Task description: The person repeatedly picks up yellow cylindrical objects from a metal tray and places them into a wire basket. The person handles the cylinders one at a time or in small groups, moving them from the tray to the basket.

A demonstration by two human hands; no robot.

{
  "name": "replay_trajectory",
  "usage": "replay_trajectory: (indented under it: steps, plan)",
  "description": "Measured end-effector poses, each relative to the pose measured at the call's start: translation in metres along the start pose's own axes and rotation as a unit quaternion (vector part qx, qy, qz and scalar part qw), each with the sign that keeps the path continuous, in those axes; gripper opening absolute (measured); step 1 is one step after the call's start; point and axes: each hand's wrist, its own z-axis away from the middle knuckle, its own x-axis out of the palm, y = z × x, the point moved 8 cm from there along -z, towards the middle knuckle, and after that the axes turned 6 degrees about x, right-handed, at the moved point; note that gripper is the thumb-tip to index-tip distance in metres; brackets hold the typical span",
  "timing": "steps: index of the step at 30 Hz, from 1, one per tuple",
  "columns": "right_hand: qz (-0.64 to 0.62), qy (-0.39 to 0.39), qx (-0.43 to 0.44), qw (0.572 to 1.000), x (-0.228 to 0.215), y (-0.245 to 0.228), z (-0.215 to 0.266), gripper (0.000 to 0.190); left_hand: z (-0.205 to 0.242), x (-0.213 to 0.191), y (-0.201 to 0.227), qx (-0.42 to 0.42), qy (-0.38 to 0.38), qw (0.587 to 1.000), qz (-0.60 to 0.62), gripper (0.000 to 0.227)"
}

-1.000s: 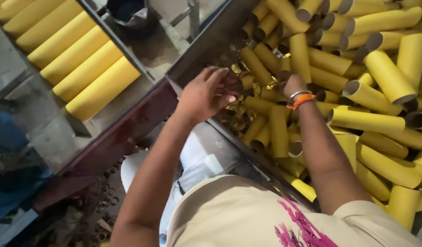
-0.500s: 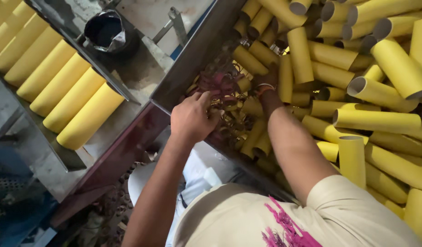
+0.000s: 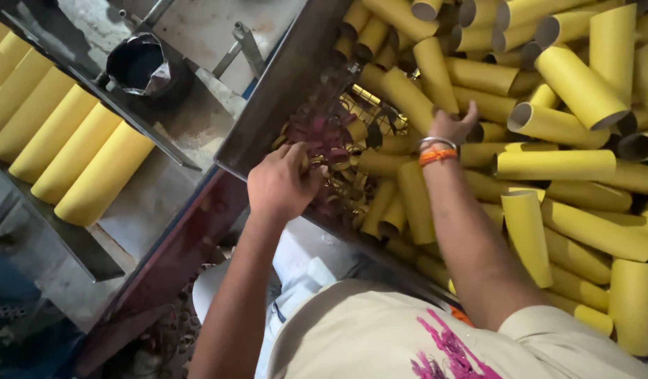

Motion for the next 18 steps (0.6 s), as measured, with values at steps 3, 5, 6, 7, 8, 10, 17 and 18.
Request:
replay_trajectory:
  steps: [3,5,6,7,8,10,17,18]
  plan:
    - [-0.033,0.001,0.034,0.999,-0.005,0.013,-0.018,0.078,0.001,0.001,-0.001,0.02,0.015,1.0,-0.001,0.038]
    - [-0.139,-0.076,0.103,0.982,0.016,0.025,-0.033,0.072,0.003,0.0,-0.001,0.037,0.03,0.999,0.011,0.033]
    - [-0.26,-0.154,0.18,0.936,0.033,0.03,-0.037,0.07,0.004,0.0,-0.001,0.045,0.037,0.998,0.016,0.03]
    - [-0.345,-0.215,0.254,0.878,0.051,0.035,-0.035,0.068,0.005,0.0,-0.002,0.047,0.039,0.998,0.017,0.031]
    - [-0.339,-0.246,0.234,0.877,0.057,0.032,-0.035,0.067,0.005,0.0,-0.003,0.049,0.04,0.998,0.018,0.031]
    - [-0.239,-0.248,0.135,0.929,0.048,0.022,-0.033,0.061,0.008,0.002,-0.003,0.059,0.049,0.997,0.022,0.032]
    - [0.074,-0.376,-0.157,0.91,0.052,-0.08,0.059,0.055,0.011,0.006,-0.005,0.103,0.118,0.986,0.066,0.038]
    - [0.066,-0.421,-0.193,0.884,0.057,-0.107,0.083,0.056,0.013,0.008,-0.005,0.104,0.12,0.985,0.066,0.036]
